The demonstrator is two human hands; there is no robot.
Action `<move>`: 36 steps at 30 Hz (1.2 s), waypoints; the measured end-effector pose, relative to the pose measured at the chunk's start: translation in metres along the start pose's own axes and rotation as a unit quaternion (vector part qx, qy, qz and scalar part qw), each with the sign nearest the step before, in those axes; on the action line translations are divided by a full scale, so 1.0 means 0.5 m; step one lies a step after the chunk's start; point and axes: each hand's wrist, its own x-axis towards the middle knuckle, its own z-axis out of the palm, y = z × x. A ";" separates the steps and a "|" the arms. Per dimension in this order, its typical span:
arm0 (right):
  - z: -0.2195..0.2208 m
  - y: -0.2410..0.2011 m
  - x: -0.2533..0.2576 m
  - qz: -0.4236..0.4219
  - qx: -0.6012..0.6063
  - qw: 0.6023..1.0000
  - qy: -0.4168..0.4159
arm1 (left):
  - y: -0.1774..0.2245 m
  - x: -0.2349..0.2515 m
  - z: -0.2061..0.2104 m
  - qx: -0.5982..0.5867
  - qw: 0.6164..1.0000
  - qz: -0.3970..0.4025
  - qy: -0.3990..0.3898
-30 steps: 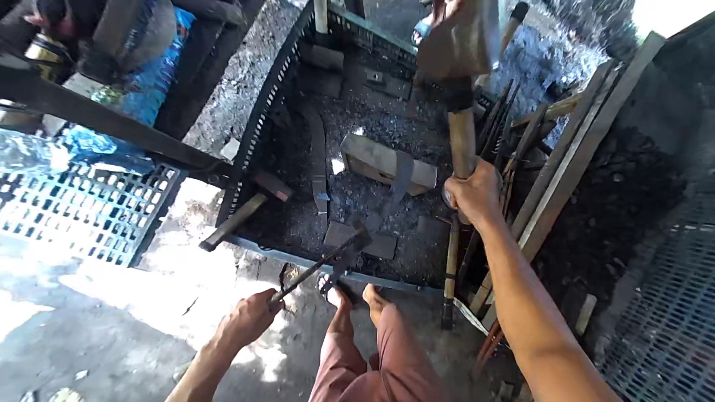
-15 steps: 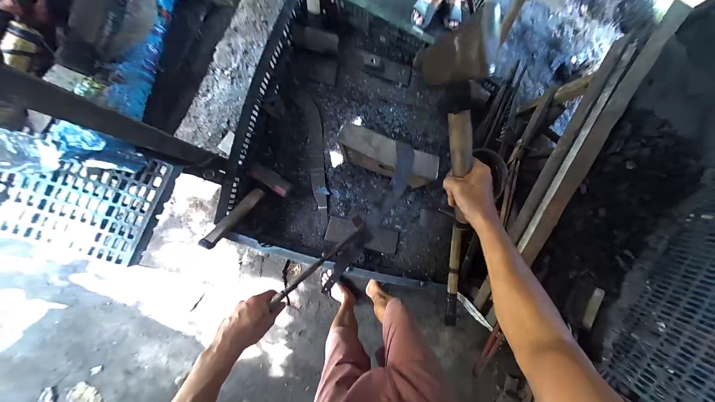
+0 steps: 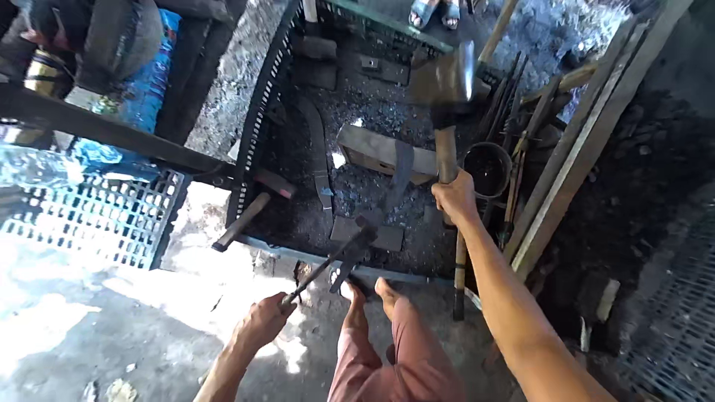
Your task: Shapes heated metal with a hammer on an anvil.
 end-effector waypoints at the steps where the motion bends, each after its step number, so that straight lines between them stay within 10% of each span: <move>1: -0.018 -0.009 -0.039 -0.019 0.016 1.000 0.009 | 0.005 0.007 -0.005 -0.008 1.000 0.007 0.004; 4: -0.039 0.033 -0.102 -0.036 0.032 0.999 0.017 | 0.000 0.016 0.017 -0.035 0.998 0.039 0.018; 9: 0.019 0.210 -0.193 0.172 0.045 0.982 -0.068 | 0.031 0.019 0.090 -0.198 0.980 0.027 0.005; 14: 0.185 0.372 -0.111 0.338 0.146 0.914 -0.171 | 0.165 0.040 0.129 -0.594 0.775 0.043 -0.211; 17: 0.288 0.470 -0.082 0.409 0.316 0.820 -0.246 | 0.264 0.070 0.122 -0.646 0.724 0.025 -0.241; 19: 0.346 0.533 -0.109 0.413 0.388 0.778 -0.270 | 0.323 0.086 0.109 -0.636 0.746 0.025 -0.195; 22: 0.376 0.573 -0.165 0.314 0.192 0.893 -0.260 | 0.384 0.100 0.098 -0.549 0.833 0.014 -0.066; 26: 0.334 0.616 -0.216 0.167 -0.057 0.946 -0.274 | 0.424 0.085 0.096 -0.307 0.947 -0.035 0.090; 36: 0.123 0.714 -0.702 0.318 0.147 0.936 0.034 | 0.228 -0.033 0.114 -0.386 0.917 0.097 0.024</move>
